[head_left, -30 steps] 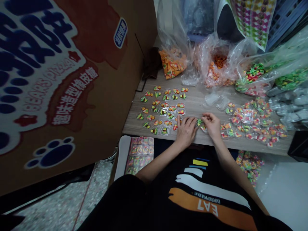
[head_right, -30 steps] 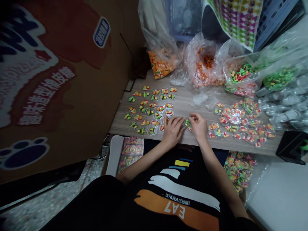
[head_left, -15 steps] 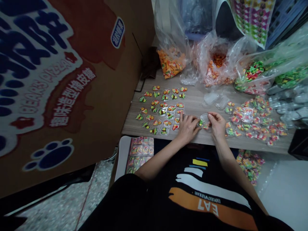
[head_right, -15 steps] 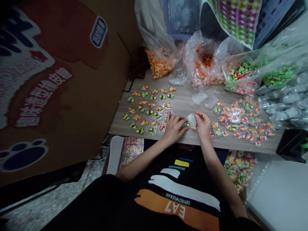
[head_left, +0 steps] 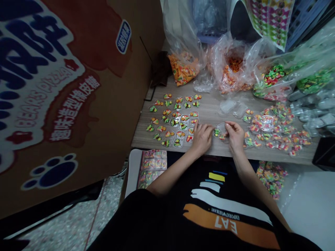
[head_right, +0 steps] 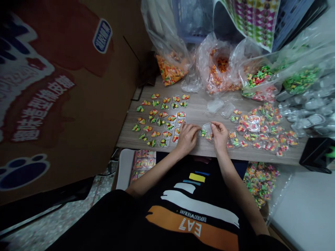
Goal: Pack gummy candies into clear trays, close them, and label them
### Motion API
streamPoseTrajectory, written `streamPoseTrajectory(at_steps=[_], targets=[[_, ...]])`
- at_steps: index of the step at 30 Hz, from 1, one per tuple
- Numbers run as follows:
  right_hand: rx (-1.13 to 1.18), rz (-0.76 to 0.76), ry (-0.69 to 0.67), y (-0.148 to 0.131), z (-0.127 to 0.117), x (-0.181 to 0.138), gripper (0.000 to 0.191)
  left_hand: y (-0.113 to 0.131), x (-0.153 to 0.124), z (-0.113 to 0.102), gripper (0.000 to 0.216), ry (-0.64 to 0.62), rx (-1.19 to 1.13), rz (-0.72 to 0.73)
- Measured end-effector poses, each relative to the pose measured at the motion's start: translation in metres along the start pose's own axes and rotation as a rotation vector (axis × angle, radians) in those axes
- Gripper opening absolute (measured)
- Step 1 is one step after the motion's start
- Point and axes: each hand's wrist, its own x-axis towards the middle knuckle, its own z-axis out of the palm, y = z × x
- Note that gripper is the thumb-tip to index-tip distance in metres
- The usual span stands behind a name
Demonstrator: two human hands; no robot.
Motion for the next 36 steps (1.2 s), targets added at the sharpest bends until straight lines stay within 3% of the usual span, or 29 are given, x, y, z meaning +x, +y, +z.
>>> streamPoseTrajectory(at_steps=[6,12,19,24,29,36], targets=[[-0.228,-0.144,-0.115,-0.003,-0.001,-0.011,0.024,0.005,-0.016,-0.006,0.029,0.021,-0.015,-0.032],[-0.421,-0.271,-0.133,-0.006,0.001,-0.018,0.023,0.009,-0.035,-0.003,0.04,-0.035,0.034,0.058],[-0.118,-0.067,-0.082,-0.003,0.0,-0.006,0.026,0.005,-0.034,-0.003,0.034,0.003,0.103,-0.014],[-0.142,-0.039,-0.112,-0.003,0.002,-0.007,0.027,0.004,-0.024,0.001,0.03,0.015,0.092,-0.016],[-0.379,-0.216,-0.175,-0.001,0.003,-0.014,0.023,0.002,-0.022,0.003,0.028,0.041,0.088,-0.035],[-0.821,-0.521,-0.054,0.008,0.004,-0.014,0.029,0.005,-0.023,0.003,0.029,0.026,0.098,-0.036]])
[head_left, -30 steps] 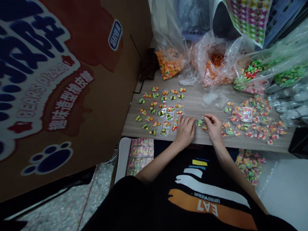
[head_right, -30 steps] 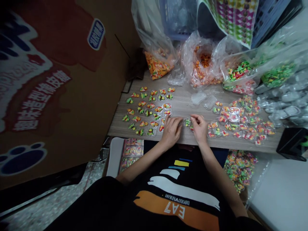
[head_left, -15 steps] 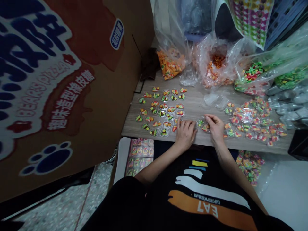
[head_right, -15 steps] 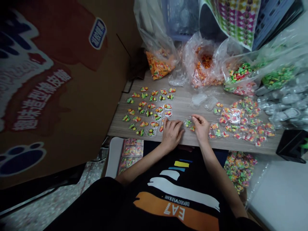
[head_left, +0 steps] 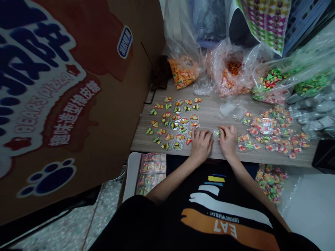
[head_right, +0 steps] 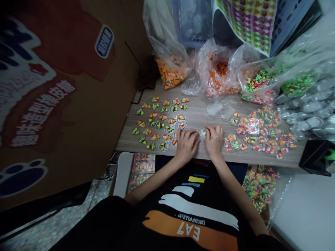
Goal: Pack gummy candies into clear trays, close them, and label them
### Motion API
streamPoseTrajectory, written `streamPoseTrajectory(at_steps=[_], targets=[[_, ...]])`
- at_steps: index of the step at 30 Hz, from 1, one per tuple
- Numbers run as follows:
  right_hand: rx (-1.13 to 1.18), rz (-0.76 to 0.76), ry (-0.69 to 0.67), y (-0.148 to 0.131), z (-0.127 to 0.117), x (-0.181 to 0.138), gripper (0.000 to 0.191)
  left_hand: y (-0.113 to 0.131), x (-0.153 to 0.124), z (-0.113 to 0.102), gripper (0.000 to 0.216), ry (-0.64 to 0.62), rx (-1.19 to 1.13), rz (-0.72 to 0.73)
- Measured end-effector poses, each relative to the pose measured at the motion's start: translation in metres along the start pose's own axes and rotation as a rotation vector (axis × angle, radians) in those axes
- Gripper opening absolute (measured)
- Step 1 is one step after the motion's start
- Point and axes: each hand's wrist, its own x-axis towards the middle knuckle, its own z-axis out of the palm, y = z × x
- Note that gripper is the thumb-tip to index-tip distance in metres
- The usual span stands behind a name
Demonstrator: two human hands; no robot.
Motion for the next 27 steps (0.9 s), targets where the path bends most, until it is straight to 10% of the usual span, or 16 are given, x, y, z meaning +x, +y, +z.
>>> streamPoseTrajectory(at_steps=[15,27], targets=[[-0.319,-0.063,-0.026,0.005,0.006,0.001,0.029,0.011,0.003,0.011,0.059,-0.311,0.158,0.234],[-0.328,-0.188,-0.081,0.004,-0.006,-0.012,0.039,-0.001,0.007,-0.002,0.068,-0.31,0.027,0.279]])
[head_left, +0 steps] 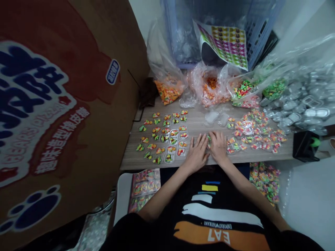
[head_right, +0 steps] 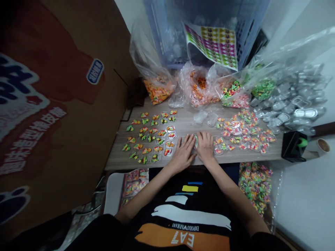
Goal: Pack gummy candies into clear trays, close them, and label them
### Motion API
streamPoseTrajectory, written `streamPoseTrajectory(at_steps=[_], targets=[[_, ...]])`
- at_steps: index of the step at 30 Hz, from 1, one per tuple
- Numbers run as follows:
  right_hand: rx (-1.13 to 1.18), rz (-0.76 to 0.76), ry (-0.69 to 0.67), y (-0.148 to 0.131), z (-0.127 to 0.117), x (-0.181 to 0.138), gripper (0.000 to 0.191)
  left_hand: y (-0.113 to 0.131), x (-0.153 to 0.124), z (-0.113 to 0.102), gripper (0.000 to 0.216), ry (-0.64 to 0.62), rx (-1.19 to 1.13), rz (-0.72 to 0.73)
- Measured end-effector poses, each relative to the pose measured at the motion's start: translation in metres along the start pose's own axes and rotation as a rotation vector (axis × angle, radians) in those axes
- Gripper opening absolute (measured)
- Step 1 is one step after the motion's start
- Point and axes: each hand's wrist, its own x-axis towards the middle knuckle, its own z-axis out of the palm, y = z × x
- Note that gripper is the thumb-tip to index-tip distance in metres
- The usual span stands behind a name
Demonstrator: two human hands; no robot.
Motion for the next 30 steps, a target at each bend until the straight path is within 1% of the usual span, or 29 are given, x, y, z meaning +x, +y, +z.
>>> streamPoseTrajectory(at_steps=[2,5,7,8,11,13,16,18,20,23,26,28,30], targets=[[0.053,-0.101,-0.044,-0.002,-0.002,-0.009,0.046,-0.008,-0.002,-0.009,0.068,0.047,-0.012,0.009],[0.044,-0.228,-0.167,-0.008,-0.002,-0.018,0.058,-0.022,0.004,-0.024,0.061,0.112,-0.001,-0.03],[0.001,-0.233,-0.22,-0.012,0.0,-0.018,0.066,-0.028,0.016,-0.033,0.055,0.129,-0.005,-0.055],[-0.019,-0.222,-0.23,-0.013,0.001,-0.016,0.067,-0.03,0.025,-0.036,0.052,0.131,-0.008,-0.054],[-0.048,-0.211,-0.233,-0.014,0.005,-0.011,0.061,-0.026,0.06,-0.043,0.045,0.124,-0.012,-0.013],[-0.056,-0.208,-0.234,-0.013,0.007,-0.008,0.056,-0.019,0.087,-0.042,0.043,0.084,-0.008,0.023],[-0.062,-0.17,-0.233,-0.011,0.007,-0.006,0.051,-0.011,0.125,-0.034,0.048,0.017,0.017,0.071],[-0.067,-0.134,-0.223,-0.008,0.007,-0.005,0.051,-0.01,0.145,-0.026,0.05,-0.019,0.053,0.087],[-0.077,-0.11,-0.202,-0.003,0.007,-0.005,0.054,-0.013,0.157,-0.019,0.05,-0.057,0.093,0.077],[-0.08,-0.103,-0.159,0.004,0.005,-0.006,0.057,-0.023,0.162,-0.013,0.05,-0.058,0.141,0.064],[-0.048,-0.083,-0.089,0.019,-0.007,0.001,0.055,-0.036,0.154,-0.013,0.046,-0.006,0.122,0.085],[-0.01,-0.049,-0.036,0.038,-0.018,0.02,0.05,-0.047,0.145,-0.016,0.043,0.055,0.084,0.116],[0.017,0.012,-0.003,0.063,-0.03,0.049,0.043,-0.06,0.134,-0.022,0.042,0.138,0.036,0.129]])
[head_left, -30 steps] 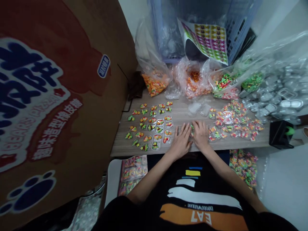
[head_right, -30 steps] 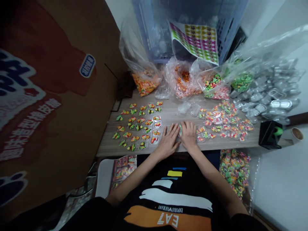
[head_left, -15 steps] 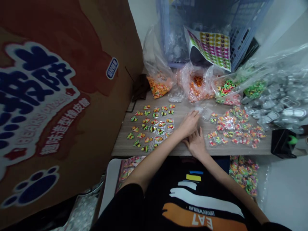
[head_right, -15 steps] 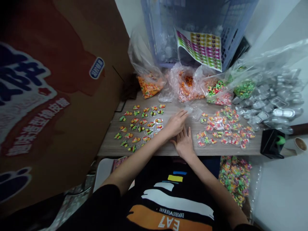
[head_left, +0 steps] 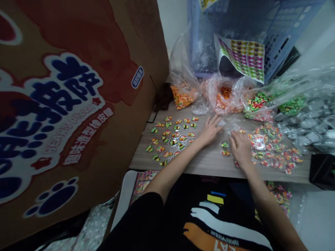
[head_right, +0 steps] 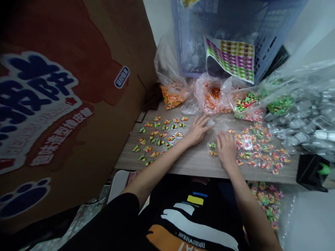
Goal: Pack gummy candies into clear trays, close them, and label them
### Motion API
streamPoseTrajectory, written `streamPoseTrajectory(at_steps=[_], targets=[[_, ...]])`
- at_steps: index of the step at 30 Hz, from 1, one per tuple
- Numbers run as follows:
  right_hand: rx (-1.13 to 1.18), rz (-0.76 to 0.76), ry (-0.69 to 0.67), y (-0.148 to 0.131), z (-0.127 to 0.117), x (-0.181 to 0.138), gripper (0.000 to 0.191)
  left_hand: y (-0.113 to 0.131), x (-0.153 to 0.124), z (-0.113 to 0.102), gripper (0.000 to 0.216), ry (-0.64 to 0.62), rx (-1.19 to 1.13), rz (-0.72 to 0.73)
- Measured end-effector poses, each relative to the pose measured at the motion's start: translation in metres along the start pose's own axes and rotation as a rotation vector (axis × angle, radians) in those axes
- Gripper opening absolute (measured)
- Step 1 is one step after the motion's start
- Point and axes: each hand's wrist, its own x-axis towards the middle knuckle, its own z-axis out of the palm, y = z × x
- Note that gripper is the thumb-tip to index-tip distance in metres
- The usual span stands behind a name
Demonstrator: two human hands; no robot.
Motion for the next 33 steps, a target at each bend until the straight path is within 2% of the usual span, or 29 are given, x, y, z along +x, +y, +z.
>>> streamPoseTrajectory(at_steps=[3,6,8,10,14,16,18,20,22,24,27,30,33], targets=[[-0.086,0.099,-0.014,0.04,-0.012,0.051,0.038,-0.022,-0.017,-0.016,0.035,0.114,-0.104,-0.052],[-0.2,0.04,-0.187,0.068,-0.012,0.09,0.037,-0.042,-0.027,-0.035,0.031,0.148,-0.164,-0.173],[-0.268,-0.018,-0.299,0.074,-0.008,0.106,0.034,-0.051,-0.029,-0.046,0.033,0.138,-0.099,-0.295],[-0.325,-0.048,-0.35,0.073,-0.004,0.115,0.028,-0.057,-0.029,-0.055,0.035,0.103,0.036,-0.416],[-0.35,-0.035,-0.302,0.066,-0.002,0.118,0.02,-0.06,-0.021,-0.064,0.04,-0.045,0.215,-0.503],[-0.273,0.009,-0.225,0.063,-0.006,0.114,0.017,-0.059,-0.017,-0.065,0.039,-0.09,0.236,-0.521],[-0.081,0.088,-0.113,0.059,-0.012,0.105,0.013,-0.058,-0.014,-0.066,0.038,-0.101,0.24,-0.547],[0.246,0.21,0.01,0.051,-0.02,0.089,0.007,-0.056,-0.013,-0.066,0.037,-0.098,0.233,-0.57],[0.63,0.359,0.095,0.036,-0.026,0.065,0.013,-0.056,-0.012,-0.066,0.035,-0.092,0.218,-0.594],[0.941,0.468,0.079,0.014,-0.029,0.037,0.023,-0.058,-0.011,-0.065,0.035,-0.09,0.192,-0.621],[1.24,0.56,-0.129,-0.024,-0.023,-0.004,0.029,-0.062,-0.009,-0.06,0.04,-0.045,0.128,-0.628],[1.328,0.644,-0.269,-0.052,-0.01,-0.028,0.029,-0.067,-0.006,-0.052,0.046,0.042,0.003,-0.621],[1.251,0.682,-0.289,-0.061,0.003,-0.03,0.025,-0.071,-0.004,-0.044,0.049,0.079,-0.134,-0.646]])
